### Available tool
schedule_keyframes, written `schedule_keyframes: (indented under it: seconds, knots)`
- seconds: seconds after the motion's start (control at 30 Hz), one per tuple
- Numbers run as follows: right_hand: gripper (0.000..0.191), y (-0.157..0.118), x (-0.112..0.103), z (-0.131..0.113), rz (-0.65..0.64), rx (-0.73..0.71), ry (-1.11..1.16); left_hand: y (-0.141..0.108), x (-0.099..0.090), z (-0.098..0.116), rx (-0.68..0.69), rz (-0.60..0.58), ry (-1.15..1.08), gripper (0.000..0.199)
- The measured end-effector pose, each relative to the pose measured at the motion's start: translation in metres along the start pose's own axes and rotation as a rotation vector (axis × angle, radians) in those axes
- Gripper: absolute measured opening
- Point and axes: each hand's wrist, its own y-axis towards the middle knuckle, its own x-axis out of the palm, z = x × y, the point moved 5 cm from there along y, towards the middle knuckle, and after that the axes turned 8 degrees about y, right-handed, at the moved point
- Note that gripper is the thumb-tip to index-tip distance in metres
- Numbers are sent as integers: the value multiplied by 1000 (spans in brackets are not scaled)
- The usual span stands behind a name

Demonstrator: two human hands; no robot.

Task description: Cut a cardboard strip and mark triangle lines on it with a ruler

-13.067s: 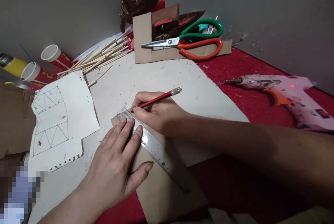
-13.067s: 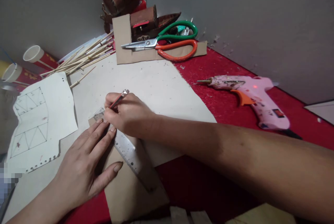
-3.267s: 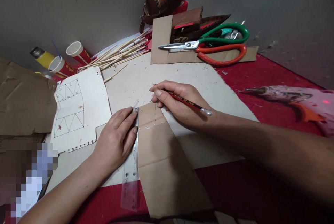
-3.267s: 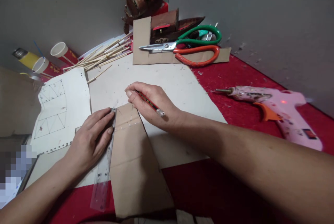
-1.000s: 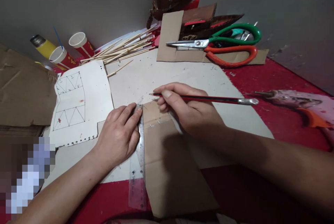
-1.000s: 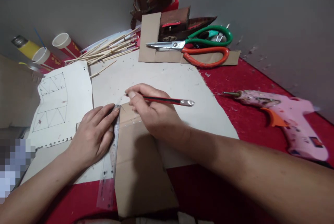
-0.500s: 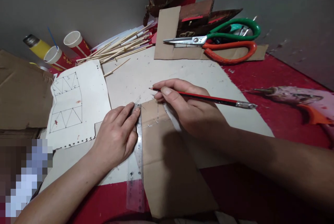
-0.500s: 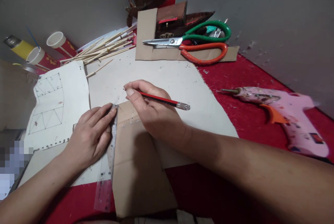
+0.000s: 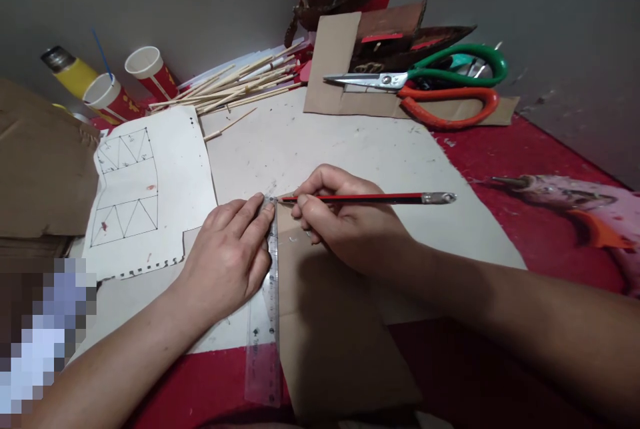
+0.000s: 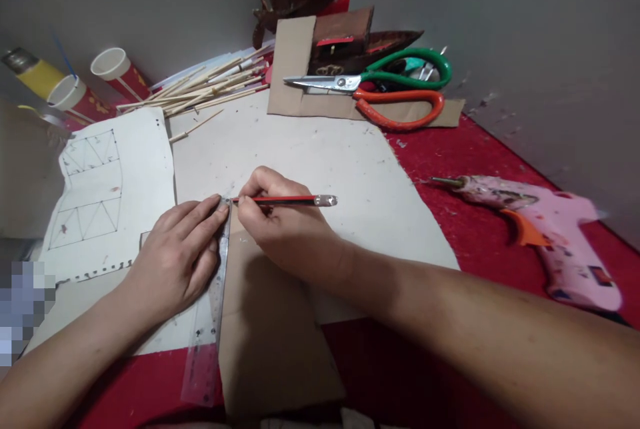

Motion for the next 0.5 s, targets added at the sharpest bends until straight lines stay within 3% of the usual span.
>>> schedule_keyframes:
  seconds: [0.5]
  knots:
    - [13, 1, 1, -2, -13, -39, -85, 1, -1, 2, 27, 13, -28, 44]
